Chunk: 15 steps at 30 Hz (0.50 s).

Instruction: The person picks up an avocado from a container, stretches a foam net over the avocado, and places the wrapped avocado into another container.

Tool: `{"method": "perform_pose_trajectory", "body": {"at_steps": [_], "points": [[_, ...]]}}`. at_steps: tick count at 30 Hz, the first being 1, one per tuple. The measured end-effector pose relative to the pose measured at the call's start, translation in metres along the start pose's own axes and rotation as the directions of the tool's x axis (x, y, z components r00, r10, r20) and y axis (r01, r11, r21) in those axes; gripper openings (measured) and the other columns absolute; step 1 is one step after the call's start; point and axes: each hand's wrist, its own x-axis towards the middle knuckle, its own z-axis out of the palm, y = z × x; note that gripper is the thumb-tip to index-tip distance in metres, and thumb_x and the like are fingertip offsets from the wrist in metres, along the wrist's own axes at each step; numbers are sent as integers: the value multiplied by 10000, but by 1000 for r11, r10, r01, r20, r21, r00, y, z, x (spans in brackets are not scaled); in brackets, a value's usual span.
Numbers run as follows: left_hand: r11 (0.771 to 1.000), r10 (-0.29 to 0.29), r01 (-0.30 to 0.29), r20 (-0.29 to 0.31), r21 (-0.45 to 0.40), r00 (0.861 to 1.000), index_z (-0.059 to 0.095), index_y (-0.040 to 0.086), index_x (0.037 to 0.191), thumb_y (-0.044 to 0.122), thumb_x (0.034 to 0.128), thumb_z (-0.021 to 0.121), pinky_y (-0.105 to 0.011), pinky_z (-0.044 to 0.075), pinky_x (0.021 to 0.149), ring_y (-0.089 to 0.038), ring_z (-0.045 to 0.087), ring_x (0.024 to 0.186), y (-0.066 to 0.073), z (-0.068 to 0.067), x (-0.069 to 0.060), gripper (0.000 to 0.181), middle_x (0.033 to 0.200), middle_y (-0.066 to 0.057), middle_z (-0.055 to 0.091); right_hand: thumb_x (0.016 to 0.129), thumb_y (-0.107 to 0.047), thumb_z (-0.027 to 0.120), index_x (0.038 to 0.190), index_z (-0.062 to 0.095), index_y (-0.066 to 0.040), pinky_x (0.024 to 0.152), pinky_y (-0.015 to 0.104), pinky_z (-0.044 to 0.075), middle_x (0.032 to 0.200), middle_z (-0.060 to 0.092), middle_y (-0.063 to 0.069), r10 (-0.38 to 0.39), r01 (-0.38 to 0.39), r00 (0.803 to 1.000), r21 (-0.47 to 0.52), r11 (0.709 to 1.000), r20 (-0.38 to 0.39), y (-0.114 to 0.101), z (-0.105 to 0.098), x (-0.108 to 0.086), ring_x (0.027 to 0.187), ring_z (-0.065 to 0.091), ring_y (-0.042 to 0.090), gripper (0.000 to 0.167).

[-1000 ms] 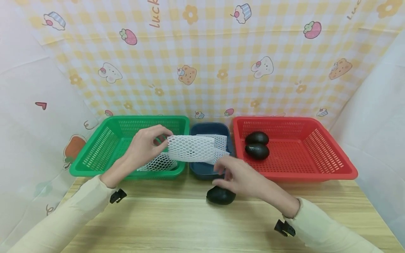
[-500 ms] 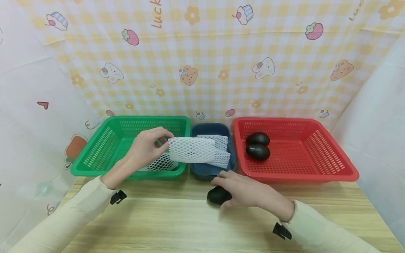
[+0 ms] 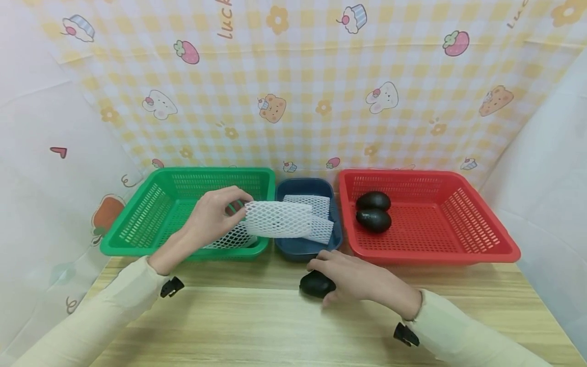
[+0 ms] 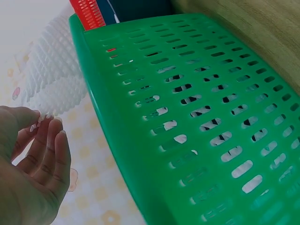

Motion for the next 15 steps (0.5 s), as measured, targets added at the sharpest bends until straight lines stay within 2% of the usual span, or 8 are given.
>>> {"method": "perform_pose_trajectory", "body": {"at_steps": [15], "points": [[1000, 4, -4, 4, -4, 1000, 743, 109, 1010, 27, 904, 695, -285, 513, 571, -103, 631, 691, -2, 2, -2, 142, 966, 5, 705, 773, -289, 905, 1358, 608, -137, 863, 431, 538, 1208, 590, 24, 38, -37, 999, -12, 999, 18, 7, 8, 5, 1062, 570, 214, 674]]}}
